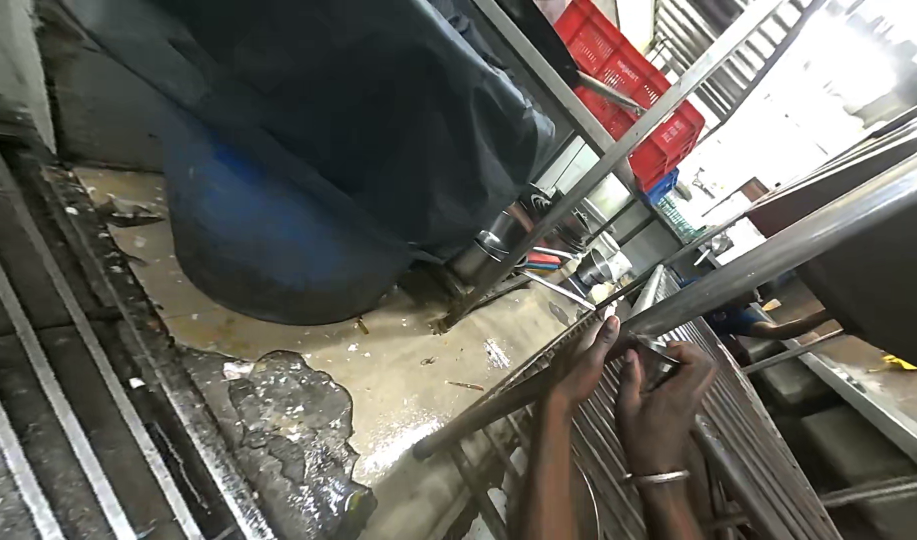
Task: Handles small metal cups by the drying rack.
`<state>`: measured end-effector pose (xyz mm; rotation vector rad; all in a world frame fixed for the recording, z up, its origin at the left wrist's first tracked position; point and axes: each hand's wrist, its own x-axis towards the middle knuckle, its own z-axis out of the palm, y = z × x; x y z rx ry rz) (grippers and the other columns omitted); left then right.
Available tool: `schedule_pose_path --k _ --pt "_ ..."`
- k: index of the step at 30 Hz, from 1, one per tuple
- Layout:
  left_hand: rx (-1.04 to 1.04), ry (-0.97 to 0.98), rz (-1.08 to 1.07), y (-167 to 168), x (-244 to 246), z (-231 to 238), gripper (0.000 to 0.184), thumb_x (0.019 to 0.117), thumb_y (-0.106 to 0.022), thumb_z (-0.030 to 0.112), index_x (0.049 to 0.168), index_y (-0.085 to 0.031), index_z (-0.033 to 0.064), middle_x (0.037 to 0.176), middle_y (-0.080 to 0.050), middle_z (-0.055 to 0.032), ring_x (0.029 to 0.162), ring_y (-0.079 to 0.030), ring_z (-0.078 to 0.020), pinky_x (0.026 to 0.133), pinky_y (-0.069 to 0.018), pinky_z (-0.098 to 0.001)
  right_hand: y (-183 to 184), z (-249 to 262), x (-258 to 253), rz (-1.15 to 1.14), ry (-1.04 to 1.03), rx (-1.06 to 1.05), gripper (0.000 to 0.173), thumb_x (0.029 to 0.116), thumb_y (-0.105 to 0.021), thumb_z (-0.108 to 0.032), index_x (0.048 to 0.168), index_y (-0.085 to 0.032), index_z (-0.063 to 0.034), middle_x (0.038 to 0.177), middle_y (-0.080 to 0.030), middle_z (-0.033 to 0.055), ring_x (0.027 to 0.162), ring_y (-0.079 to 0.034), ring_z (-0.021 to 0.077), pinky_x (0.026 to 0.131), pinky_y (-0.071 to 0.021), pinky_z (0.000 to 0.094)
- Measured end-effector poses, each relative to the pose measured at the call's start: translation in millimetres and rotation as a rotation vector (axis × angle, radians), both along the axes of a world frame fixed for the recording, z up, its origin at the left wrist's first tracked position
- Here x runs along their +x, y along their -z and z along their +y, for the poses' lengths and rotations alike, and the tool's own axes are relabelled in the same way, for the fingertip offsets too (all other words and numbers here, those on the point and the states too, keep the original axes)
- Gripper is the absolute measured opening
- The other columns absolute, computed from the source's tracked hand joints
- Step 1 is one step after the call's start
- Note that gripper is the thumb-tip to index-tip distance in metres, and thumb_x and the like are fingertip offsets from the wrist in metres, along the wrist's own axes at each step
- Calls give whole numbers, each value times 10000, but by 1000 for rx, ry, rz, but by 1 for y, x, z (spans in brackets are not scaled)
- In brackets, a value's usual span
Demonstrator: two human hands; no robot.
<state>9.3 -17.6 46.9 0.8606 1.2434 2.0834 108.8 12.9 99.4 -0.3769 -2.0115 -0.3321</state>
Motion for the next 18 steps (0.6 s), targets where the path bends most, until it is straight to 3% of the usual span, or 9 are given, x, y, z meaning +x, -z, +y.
schedule_pose_path --k 3,6,8,12,16,18 --pt "72 28 7 2 -4 0 698 999 -338 712 1337 -635 178 1249 -685 -48 1151 -641 -175 1009 -506 -490 13 -11 -17 129 159 -42 374 880 -690 -293 1066 -522 -15 1171 -518 202 945 -606 294 738 -545 413" --pt "118 53 20 3 -3 -4 592 1011 -391 660 1259 -641 184 1111 -693 -9 992 -649 -117 870 -542 -392 18 -20 -17 154 229 -136 414 878 -709 -305 1092 -542 7 1145 -520 213 849 -622 293 676 -552 429" --pt "137 69 14 7 -4 -2 597 1013 -381 664 1298 -636 205 1135 -699 7 1012 -656 -105 886 -553 -374 14 -20 -16 170 177 -228 426 883 -693 -352 1105 -551 -17 1127 -534 172 832 -614 242 663 -546 405" --pt "100 39 57 14 -5 4 629 1004 -366 687 1350 -618 227 1190 -695 11 1077 -651 -109 940 -542 -387 15 -21 -24 285 84 -285 390 888 -687 -382 1088 -550 -77 1194 -556 117 996 -618 194 772 -563 369" --pt "106 28 99 19 -8 5 620 1020 -350 662 1339 -611 198 1200 -681 4 1094 -640 -107 951 -537 -375 37 -18 -35 407 138 -252 336 852 -722 -307 972 -521 -65 1192 -530 153 964 -623 198 702 -569 301" --pt "132 55 80 22 -10 3 601 1030 -351 646 1347 -607 205 1204 -679 -1 1088 -643 -117 943 -542 -377 36 -21 -38 419 124 -282 326 863 -705 -306 994 -524 -68 1185 -529 137 1022 -597 192 779 -547 297"
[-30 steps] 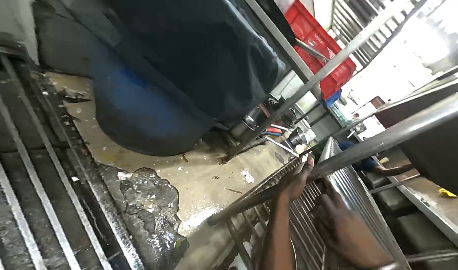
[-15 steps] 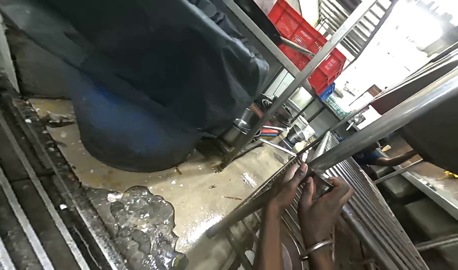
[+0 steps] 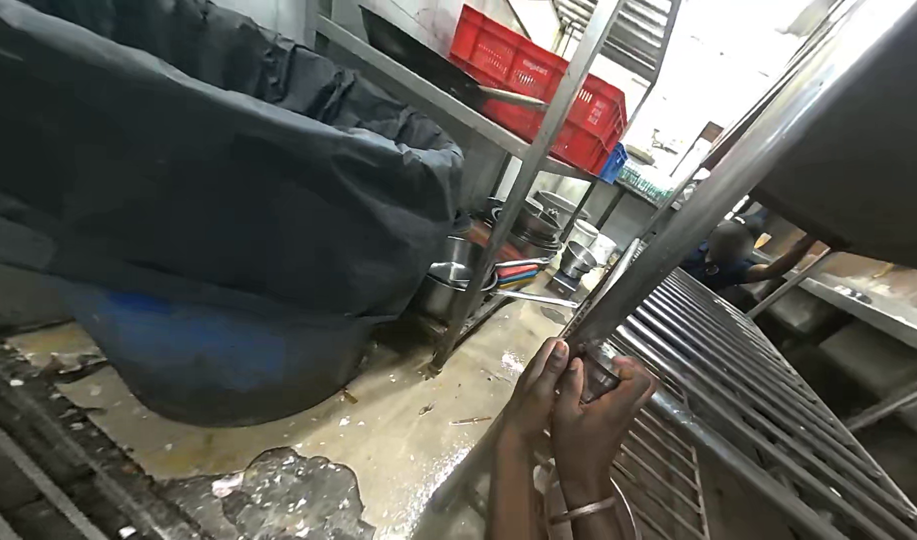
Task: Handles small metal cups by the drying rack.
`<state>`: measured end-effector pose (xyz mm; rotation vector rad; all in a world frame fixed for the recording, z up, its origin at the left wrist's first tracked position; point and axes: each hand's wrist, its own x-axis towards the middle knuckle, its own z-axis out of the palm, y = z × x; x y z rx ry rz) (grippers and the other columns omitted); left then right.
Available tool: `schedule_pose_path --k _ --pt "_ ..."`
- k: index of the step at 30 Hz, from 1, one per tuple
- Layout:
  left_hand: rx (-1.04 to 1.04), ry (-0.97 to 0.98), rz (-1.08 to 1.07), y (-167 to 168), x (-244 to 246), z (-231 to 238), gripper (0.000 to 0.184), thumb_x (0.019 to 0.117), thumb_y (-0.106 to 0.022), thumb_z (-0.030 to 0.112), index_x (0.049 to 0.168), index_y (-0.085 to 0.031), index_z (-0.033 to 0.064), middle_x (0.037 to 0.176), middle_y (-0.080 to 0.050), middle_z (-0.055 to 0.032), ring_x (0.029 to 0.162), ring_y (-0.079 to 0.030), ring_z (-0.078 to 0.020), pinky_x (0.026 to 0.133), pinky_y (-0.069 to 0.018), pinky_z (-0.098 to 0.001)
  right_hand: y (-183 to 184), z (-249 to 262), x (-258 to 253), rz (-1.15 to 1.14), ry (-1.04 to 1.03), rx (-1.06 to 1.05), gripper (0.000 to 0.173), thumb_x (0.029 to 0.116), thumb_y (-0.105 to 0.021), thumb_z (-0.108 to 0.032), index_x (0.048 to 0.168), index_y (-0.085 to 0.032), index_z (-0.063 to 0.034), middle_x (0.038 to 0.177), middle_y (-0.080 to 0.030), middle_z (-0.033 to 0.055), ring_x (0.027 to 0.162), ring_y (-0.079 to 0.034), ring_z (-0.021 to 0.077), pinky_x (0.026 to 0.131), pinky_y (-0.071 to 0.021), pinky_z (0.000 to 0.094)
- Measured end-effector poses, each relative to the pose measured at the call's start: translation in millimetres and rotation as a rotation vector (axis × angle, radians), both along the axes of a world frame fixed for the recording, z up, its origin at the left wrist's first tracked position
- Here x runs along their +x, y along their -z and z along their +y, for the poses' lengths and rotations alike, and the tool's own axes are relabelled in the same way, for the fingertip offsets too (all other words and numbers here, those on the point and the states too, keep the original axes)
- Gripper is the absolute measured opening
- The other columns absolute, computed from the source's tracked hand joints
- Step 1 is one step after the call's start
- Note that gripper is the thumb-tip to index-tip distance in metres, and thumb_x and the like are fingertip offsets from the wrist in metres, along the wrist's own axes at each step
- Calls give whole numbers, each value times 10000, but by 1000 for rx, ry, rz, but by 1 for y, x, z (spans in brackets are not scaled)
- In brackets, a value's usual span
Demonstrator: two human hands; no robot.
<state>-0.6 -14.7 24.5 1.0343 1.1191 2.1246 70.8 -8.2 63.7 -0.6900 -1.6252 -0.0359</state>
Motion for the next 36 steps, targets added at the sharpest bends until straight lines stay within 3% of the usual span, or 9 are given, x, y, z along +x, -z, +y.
schedule_pose_path --k 7,10,16,20,23,26,29,33,36 --pt "11 122 60 2 -13 -15 951 886 -349 852 1465 -499 113 1343 -644 -37 1233 -601 -105 1078 -486 -337 36 2 -10 134 -109 -19 382 848 -758 -343 958 -523 -63 1178 -541 175 1090 -588 203 873 -545 275" --pt "4 227 162 4 -22 -17 1024 933 -269 815 1531 -358 -12 1452 -559 -116 1333 -534 -142 1147 -430 -344 66 4 -8 246 -134 -171 415 848 -755 -348 998 -525 -37 1210 -550 188 1119 -585 192 895 -534 267" --pt "23 424 -125 -27 -27 -33 1069 822 -551 812 1469 -429 -29 1350 -639 -102 1231 -620 -136 1061 -514 -342 22 -31 -25 345 -276 -381 439 875 -744 -398 947 -547 -13 1131 -600 208 1060 -632 175 932 -528 303" --pt "-3 453 42 -43 -35 -37 1118 894 -431 813 1500 -349 -124 1457 -563 -159 1346 -543 -140 1136 -433 -325 14 -39 -42 503 -217 -364 438 876 -737 -404 976 -521 -37 1156 -588 176 1046 -631 142 913 -527 280" --pt "-50 426 90 -52 -35 -32 954 913 -371 798 1309 -577 -45 1230 -709 -44 1177 -642 -64 1063 -492 -282 21 -20 -61 640 -137 -160 387 869 -763 -406 995 -478 -177 1203 -545 35 1158 -554 121 954 -497 279" --pt "-126 497 132 -28 -55 -14 869 985 -221 746 1268 -604 19 1158 -715 -19 1106 -662 -78 1023 -521 -316 38 -24 -63 649 -113 -218 392 881 -738 -430 1051 -482 -186 1225 -536 29 1168 -553 116 953 -501 279" --pt "-108 541 83 22 -74 4 801 980 -304 733 1241 -623 45 1119 -703 -69 1083 -667 -141 996 -538 -366 48 -25 -61 692 -91 -263 369 874 -730 -403 1024 -495 -162 1185 -551 50 1059 -586 104 823 -528 234" --pt "-47 510 88 30 -72 11 735 973 -394 709 1261 -620 73 1096 -708 -94 1049 -688 -171 966 -561 -386 52 -24 -62 759 -133 -295 366 864 -737 -369 1023 -487 -156 1172 -548 49 1059 -583 114 823 -527 241" --pt "-103 318 150 15 -53 1 729 906 -536 720 1127 -631 31 980 -672 -3 935 -653 -38 890 -538 -246 46 -28 -64 785 -132 -285 333 872 -735 -367 1018 -498 -185 1145 -560 11 1088 -574 113 889 -519 273"
